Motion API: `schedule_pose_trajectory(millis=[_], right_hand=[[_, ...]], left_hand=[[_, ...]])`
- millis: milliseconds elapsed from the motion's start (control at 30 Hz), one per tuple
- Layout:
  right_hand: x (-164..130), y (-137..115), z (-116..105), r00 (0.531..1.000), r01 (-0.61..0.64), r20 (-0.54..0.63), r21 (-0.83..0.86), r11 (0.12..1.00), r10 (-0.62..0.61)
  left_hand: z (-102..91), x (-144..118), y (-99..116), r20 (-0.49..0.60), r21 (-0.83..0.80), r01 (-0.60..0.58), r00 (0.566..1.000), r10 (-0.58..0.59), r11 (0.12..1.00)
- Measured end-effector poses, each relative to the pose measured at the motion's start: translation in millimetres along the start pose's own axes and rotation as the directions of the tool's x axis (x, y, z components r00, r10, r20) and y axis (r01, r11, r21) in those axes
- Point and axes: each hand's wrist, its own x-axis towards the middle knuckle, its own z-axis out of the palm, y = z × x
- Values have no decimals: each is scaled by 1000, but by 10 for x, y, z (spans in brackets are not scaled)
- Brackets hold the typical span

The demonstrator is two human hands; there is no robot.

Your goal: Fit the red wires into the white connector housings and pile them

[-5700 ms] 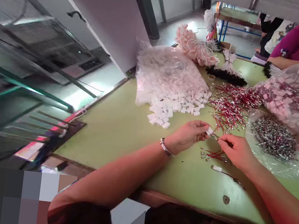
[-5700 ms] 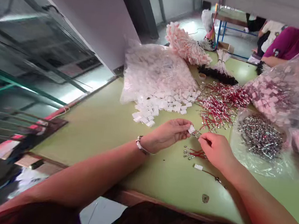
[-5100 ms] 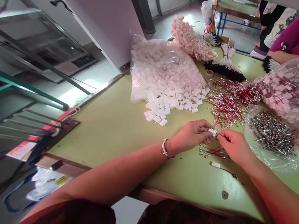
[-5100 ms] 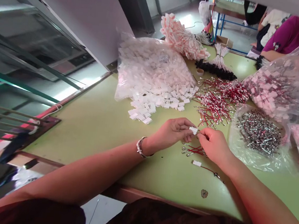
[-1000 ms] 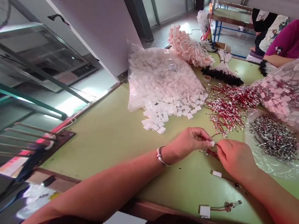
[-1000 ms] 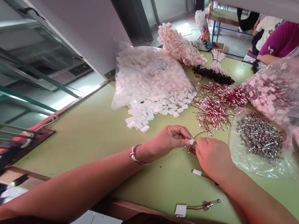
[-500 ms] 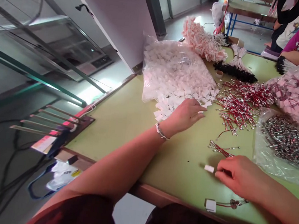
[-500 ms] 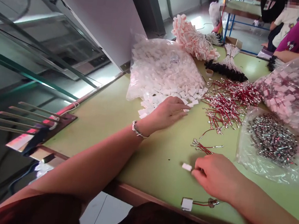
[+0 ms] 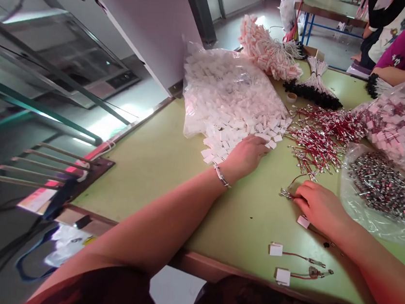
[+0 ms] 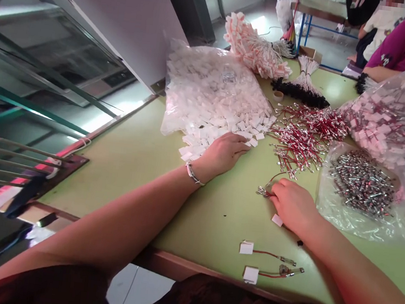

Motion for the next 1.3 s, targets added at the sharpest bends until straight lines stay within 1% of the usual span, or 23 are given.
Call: schedule_pose_trajectory(millis=[133, 233, 300, 367, 400, 467, 533, 567, 633, 700, 733, 767, 800, 833, 867, 900, 933, 967, 1000, 1033, 1100, 1167, 1300], right_hand=[[-10, 72, -83, 999, -6, -40, 237, 972, 16], [-30, 102, -200, 992, -93, -47, 391, 916, 121], [-43, 105, -274, 983, -150, -20, 486, 861, 182], [-50, 103, -323, 976, -182, 6, 567, 803, 218], [-50, 102, -334, 974, -188, 10, 593, 783, 226], [-44, 102, -327, 972, -186, 0, 608, 772, 235], [-34, 105, -296, 973, -166, -30, 597, 785, 229], [-29, 108, -277, 974, -154, -46, 592, 791, 223], [-21, 115, -246, 973, -151, -51, 593, 791, 224], [-17, 117, -229, 969, -172, -36, 603, 779, 243], [-17, 113, -225, 966, -185, -31, 606, 774, 255], [-17, 107, -224, 964, -192, -33, 605, 773, 266], [-18, 97, -223, 961, -193, -43, 601, 775, 272], [-21, 84, -221, 960, -186, -59, 595, 782, 273], [-24, 69, -219, 960, -173, -79, 588, 790, 269], [-28, 54, -214, 960, -158, -98, 581, 798, 261], [-32, 39, -208, 961, -142, -113, 575, 805, 251], [-35, 25, -201, 963, -129, -122, 571, 811, 239], [-38, 14, -193, 966, -118, -125, 568, 815, 228], [-40, 6, -185, 968, -113, -122, 564, 818, 218], [-40, -1, -174, 971, -117, -108, 560, 820, 212], [-36, 1, -175, 971, -126, -98, 564, 816, 218], [-33, 25, -208, 967, -135, -100, 580, 803, 235]], left_hand=[[-74, -35, 15, 25, -149, 44, 999, -41, 988], [-151, -74, 49, 56, -284, 117, 993, -105, 952], [-193, -84, 88, 60, -341, 210, 978, -202, 916], [-208, -67, 142, 38, -322, 289, 955, -293, 901], [-201, -50, 172, 28, -276, 312, 948, -317, 909], [-160, -10, 229, 47, -134, 317, 948, -314, 939], [-98, 17, 276, 97, -41, 273, 958, -268, 961], [-69, 21, 295, 114, -34, 246, 964, -241, 969], [-35, 9, 329, 109, -82, 216, 972, -207, 973], [-48, -14, 373, 83, -206, 260, 965, -248, 943], [-70, -25, 403, 89, -313, 316, 949, -304, 896], [-98, -34, 440, 120, -445, 381, 922, -368, 810], [-128, -43, 485, 181, -585, 441, 889, -421, 680], [-154, -51, 536, 261, -706, 485, 855, -448, 516], [-174, -60, 591, 342, -789, 509, 828, -443, 343], [-184, -71, 647, 412, -835, 519, 811, -416, 184], [-183, -82, 700, 466, -851, 523, 799, -379, 56], [-173, -95, 748, 508, -849, 527, 790, -342, -43], [-157, -107, 788, 543, -837, 535, 780, -310, -119], [-138, -120, 819, 571, -821, 543, 770, -284, -176], [-105, -140, 853, 610, -791, 562, 754, -244, -241], [-91, -152, 861, 635, -769, 583, 742, -215, -261], [-104, -151, 845, 658, -748, 612, 731, -177, -256]])
